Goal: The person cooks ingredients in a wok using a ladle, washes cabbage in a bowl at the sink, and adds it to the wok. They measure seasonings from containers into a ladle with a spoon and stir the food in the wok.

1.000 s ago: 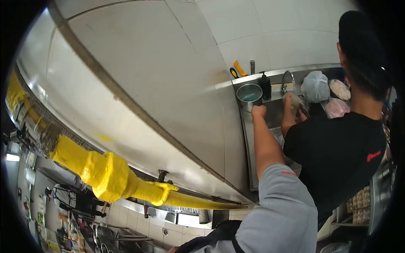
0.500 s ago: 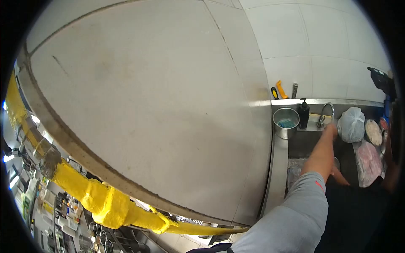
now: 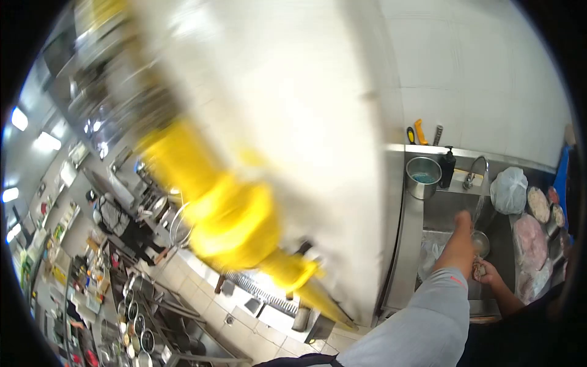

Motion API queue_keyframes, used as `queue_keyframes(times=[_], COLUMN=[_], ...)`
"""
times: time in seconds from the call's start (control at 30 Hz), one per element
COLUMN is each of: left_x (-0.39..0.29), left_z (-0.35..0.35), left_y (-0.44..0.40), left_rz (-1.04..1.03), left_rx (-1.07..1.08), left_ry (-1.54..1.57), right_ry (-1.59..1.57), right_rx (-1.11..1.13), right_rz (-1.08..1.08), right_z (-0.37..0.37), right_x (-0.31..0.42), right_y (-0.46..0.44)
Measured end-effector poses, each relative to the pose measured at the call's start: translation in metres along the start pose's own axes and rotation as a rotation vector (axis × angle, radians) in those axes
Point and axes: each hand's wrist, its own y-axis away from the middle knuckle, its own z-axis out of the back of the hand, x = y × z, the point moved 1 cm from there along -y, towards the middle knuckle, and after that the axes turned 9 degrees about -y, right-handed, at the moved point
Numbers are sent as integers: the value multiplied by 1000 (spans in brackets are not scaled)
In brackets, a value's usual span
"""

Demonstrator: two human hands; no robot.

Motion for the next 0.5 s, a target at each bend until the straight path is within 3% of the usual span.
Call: queue_keyframes(times=[0.13, 0.27, 0.3, 0.37, 0.43, 0.5], left_x=[114, 236, 253, 292, 330, 364], left_z=[-48, -108, -114, -133, -149, -154], left_y=[17, 37, 49, 73, 104, 130], left_rz=[22, 42, 54, 108, 183, 281], left_rx=[-47, -85, -68, 27, 75, 15], left_ry=[106, 219, 242, 411, 514, 525], right_ry=[191, 540, 560, 229, 183, 15], right_rx=[149, 20, 17, 74, -121, -16], right_rz=[210, 294, 318, -31, 217, 178], right_z=[-14, -31, -4, 44, 55, 84], right_x=[-43, -96, -84, -52, -58, -34], right_y=[89, 150, 181, 265, 340, 440])
